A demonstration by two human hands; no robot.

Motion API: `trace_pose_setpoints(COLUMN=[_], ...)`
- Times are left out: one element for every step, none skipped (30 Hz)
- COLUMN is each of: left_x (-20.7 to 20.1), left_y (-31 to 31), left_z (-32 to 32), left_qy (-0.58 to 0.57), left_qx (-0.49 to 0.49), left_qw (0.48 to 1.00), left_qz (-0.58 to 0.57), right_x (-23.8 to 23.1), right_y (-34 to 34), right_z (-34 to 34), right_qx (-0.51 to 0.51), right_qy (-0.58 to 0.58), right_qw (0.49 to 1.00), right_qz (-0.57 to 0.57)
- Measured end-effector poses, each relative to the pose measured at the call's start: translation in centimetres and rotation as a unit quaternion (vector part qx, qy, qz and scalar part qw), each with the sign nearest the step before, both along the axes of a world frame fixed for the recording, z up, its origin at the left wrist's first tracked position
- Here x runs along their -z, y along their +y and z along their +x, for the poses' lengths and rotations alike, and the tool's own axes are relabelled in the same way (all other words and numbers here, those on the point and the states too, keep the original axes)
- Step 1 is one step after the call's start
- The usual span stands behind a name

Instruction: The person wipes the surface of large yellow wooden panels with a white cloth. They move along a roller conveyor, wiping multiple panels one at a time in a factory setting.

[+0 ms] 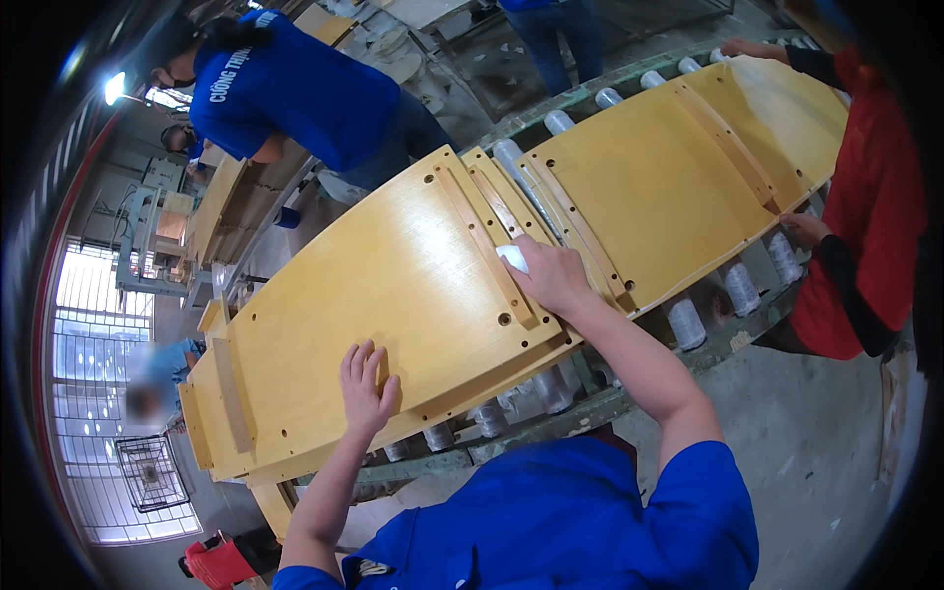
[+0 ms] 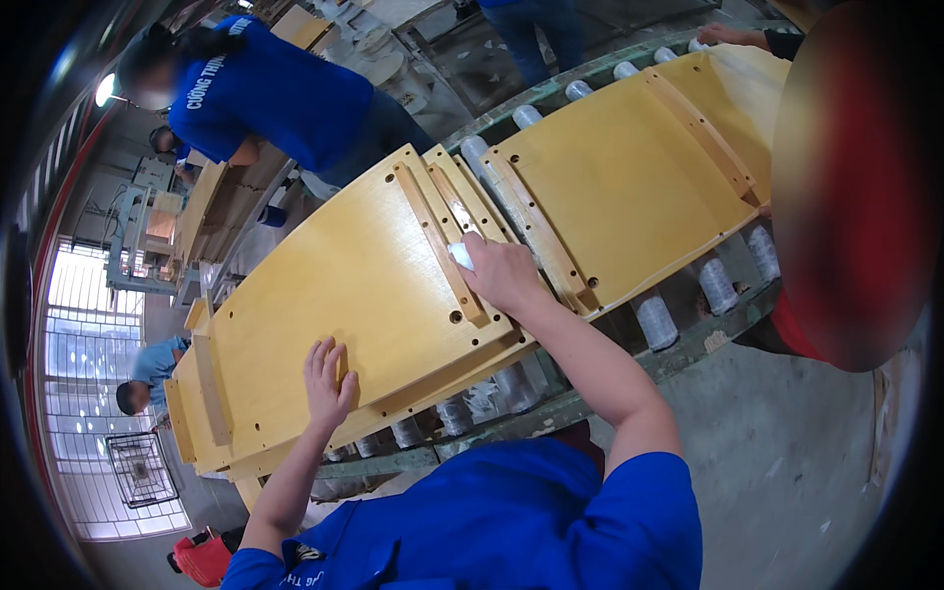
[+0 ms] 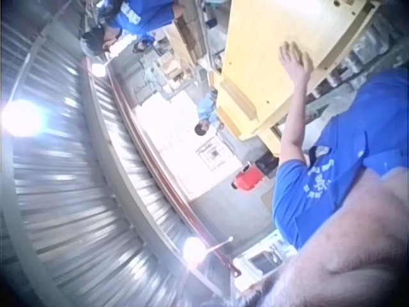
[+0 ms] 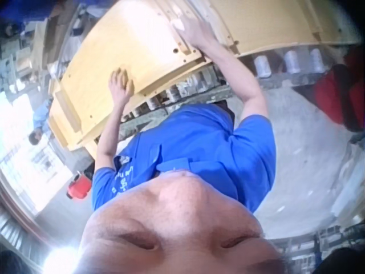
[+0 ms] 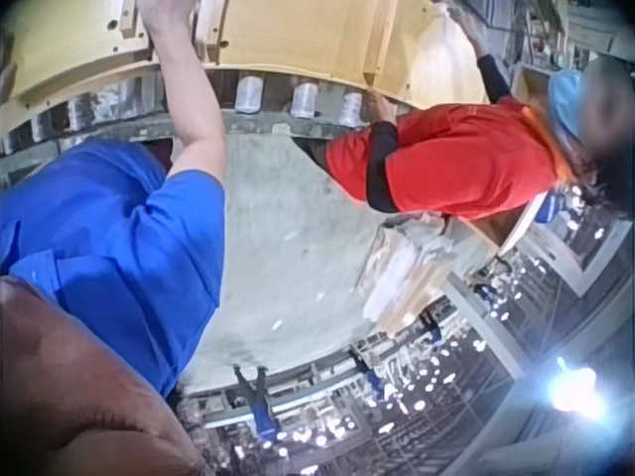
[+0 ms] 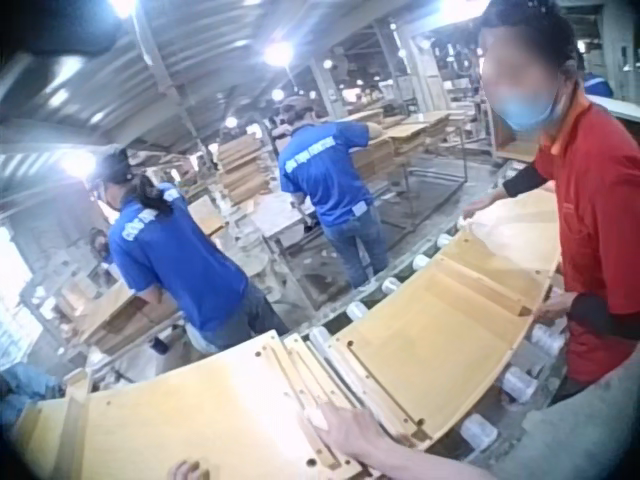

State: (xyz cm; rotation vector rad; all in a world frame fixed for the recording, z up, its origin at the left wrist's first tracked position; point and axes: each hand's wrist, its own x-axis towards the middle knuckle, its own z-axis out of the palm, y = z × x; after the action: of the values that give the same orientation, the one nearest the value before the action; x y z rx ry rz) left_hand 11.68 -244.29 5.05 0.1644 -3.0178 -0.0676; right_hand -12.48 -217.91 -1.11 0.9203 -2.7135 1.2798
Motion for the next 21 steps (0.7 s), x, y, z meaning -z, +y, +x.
trace_pose_setpoints(left_x=[0.0,0.1,0.1,0.2,0.2,0.2,0.2,0.2,0.3,0.2,0.2,0.3,0.3,0.2,0.2,0.1,0.1,0.0,0.0,-0.1,-0.1], left_y=[0.0,0.0,0.0,0.0,0.0,0.0,0.0,0.0,0.0,0.0,-0.1,-0.1,-0.1,-0.1,-0.1,-0.1,0.0,0.1,0.1,0.1,0.1], left_z=[0.0,0.0,0.0,0.0,0.0,0.1,0.0,0.0,0.1,0.1,0.2,0.3,0.2,0.2,0.3,0.2,0.1,0.1,0.3,0.2,0.1], left_qy=[0.001,0.003,0.005,0.007,0.009,0.007,0.006,0.006,0.007,0.008,0.009,0.007,0.008,0.008,0.008,0.009,0.011,0.012,0.011,0.013,0.013], left_qx=[0.001,0.002,0.006,0.008,0.011,0.01,0.009,0.008,0.009,0.01,0.01,0.008,0.007,0.005,0.006,0.008,0.009,0.008,0.002,0.002,0.001], left_qw=[1.0,1.0,1.0,1.0,1.0,1.0,1.0,1.0,1.0,1.0,1.0,1.0,1.0,1.0,1.0,1.0,1.0,1.0,1.0,1.0,1.0], left_qz=[-0.001,-0.002,-0.004,-0.005,-0.007,-0.007,-0.007,-0.007,-0.008,-0.011,-0.014,-0.015,-0.017,-0.019,-0.018,-0.016,-0.014,-0.012,-0.009,-0.008,-0.007], right_x=[0.1,0.3,0.4,0.4,0.4,0.4,0.4,0.5,0.5,0.6,0.7,0.8,1.0,1.2,1.4,1.5,1.5,1.6,0.5,-0.3,-0.4], right_y=[0.6,1.2,1.9,2.5,2.9,3.4,3.8,4.2,4.6,4.9,5.2,5.6,5.9,6.2,6.4,6.6,6.5,6.9,6.9,6.9,6.1], right_z=[0.7,1.4,2.1,2.8,3.4,4.1,4.6,5.1,5.6,6.0,6.4,6.8,6.8,6.7,6.5,6.0,5.2,4.1,2.7,1.2,-0.2], right_qx=[0.003,0.003,0.002,0.001,0.006,0.011,0.016,0.016,0.015,0.014,0.007,0.0,-0.007,-0.01,-0.014,-0.018,-0.017,-0.03,-0.047,-0.059,-0.098], right_qy=[0.004,0.008,0.013,0.016,0.031,0.045,0.062,0.057,0.051,0.047,0.046,0.045,0.046,0.006,-0.034,-0.073,-0.208,-0.309,-0.409,-0.501,-0.496], right_qw=[1.0,1.0,1.0,1.0,0.999,0.999,0.998,0.998,0.998,0.998,0.998,0.998,0.998,0.997,0.994,0.989,0.953,0.913,0.859,0.794,0.765], right_qz=[-0.013,-0.014,-0.014,-0.014,-0.017,-0.019,-0.021,-0.022,-0.023,-0.026,-0.033,-0.041,-0.048,-0.076,-0.103,-0.129,-0.219,-0.265,-0.304,-0.339,-0.398])
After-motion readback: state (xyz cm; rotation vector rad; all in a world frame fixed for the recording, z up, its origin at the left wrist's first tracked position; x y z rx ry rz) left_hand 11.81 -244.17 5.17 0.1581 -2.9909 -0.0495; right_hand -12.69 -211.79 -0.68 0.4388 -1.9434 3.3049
